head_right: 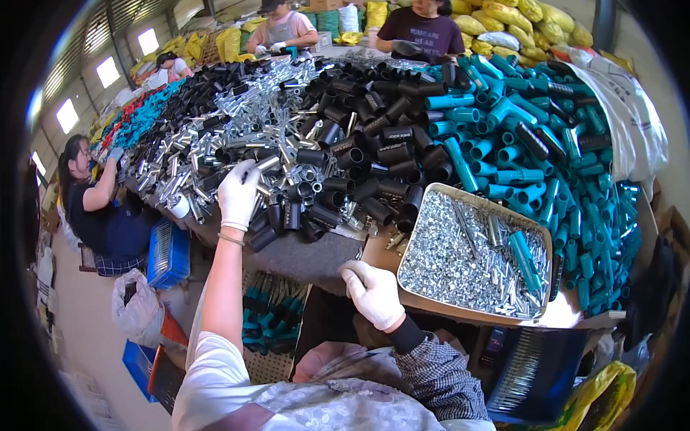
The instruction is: Assembling hardware components by fitting plastic handles onto metal parts and sorting them into bins.
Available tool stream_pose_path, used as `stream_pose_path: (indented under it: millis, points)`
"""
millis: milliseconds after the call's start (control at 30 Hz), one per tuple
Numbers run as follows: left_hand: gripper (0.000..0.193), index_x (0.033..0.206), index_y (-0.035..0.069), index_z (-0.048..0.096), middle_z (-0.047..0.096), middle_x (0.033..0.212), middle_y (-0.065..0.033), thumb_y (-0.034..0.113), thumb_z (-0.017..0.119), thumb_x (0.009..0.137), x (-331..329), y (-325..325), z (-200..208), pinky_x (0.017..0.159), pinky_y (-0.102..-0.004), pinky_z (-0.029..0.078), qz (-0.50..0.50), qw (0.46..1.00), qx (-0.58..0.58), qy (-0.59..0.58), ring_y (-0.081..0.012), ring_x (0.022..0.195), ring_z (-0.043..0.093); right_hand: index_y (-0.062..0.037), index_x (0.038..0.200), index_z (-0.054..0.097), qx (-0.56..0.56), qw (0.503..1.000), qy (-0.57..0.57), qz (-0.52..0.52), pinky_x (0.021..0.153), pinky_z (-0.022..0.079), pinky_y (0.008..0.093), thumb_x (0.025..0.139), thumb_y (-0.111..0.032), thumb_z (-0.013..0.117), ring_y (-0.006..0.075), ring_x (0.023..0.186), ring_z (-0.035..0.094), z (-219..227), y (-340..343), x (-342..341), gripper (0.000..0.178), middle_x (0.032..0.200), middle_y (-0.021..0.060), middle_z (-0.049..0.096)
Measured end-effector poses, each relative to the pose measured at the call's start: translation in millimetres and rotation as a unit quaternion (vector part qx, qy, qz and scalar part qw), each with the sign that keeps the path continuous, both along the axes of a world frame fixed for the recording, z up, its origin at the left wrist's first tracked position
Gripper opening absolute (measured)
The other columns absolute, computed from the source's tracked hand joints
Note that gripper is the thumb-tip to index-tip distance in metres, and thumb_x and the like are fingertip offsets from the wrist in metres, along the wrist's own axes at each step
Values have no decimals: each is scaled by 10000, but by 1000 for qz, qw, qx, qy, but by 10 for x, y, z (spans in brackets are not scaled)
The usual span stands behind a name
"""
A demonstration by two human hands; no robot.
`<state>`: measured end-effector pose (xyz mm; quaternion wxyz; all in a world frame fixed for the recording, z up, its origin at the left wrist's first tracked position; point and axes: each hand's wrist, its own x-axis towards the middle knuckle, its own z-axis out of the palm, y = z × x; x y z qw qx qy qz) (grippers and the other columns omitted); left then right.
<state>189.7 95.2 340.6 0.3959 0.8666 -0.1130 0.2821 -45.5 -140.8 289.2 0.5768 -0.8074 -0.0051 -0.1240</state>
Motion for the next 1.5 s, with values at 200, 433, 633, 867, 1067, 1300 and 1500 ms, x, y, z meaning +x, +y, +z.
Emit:
stream_pose_path:
  millis: [200, 433, 633, 867, 1067, 1300, 1500]
  points:
    - [290, 1070, 71, 734, 730, 1008, -167, 318, 694, 923, 51, -468, -10, 851, -473, 545, 20, 990, 137, -21, -370, 960, 697, -19, 1036, 720, -13, 1000, -26, -4, 625, 541, 323, 996, -157, 608, 201, 626, 687, -2, 24, -29, 182, 711, 111, 685]
    - [348, 1058, 47, 742, 736, 1072, -243, 349, 660, 907, 445, -699, 93, 899, -485, 575, 9, 921, 347, 174, -413, 1035, 711, -49, 1037, 715, -29, 998, -62, -10, 661, 561, 369, 984, -177, 633, 300, 691, 713, -64, 37, 0, 161, 781, 142, 705]
    - [456, 1005, 16, 760, 722, 1001, -271, 433, 710, 829, 267, -416, 473, 875, -493, 548, -43, 941, 284, 179, -423, 980, 700, -31, 1064, 715, -28, 996, -89, 10, 633, 549, 325, 996, -159, 613, 206, 630, 693, -135, 17, 18, 177, 726, 100, 693]
    - [342, 1124, -12, 721, 700, 913, -66, 227, 795, 891, -1867, -543, 496, 798, -318, 531, -212, 953, -44, 213, -136, 846, 647, -6, 1236, 675, 259, 964, -59, 34, 570, 452, 246, 1035, -166, 552, 90, 607, 530, -144, -45, -290, 284, 783, 41, 654]
    - [368, 1199, -19, 670, 719, 964, -108, 81, 755, 855, -2753, -388, -487, 800, -299, 552, -303, 880, -102, 351, -155, 847, 675, -18, 1066, 666, 313, 949, 39, 2, 566, 398, 203, 1046, -220, 568, 49, 637, 503, -2, -146, -968, 226, 802, -1, 599]
    - [403, 1165, -30, 653, 682, 897, -95, 244, 754, 888, -2946, -651, -700, 762, -316, 540, -405, 860, -69, 302, -158, 813, 645, -3, 1042, 676, 259, 964, 35, -36, 693, 520, 260, 1002, -145, 608, 91, 775, 626, 14, -371, -1467, 162, 865, 47, 683]
    - [396, 1093, -13, 641, 640, 866, -40, 312, 762, 902, -2844, -607, -890, 725, -292, 511, -419, 827, -116, 358, -123, 774, 586, -20, 1187, 684, 22, 996, -42, 79, 840, 549, 327, 986, -210, 660, 151, 893, 672, 282, -631, -1379, 278, 972, 87, 714]
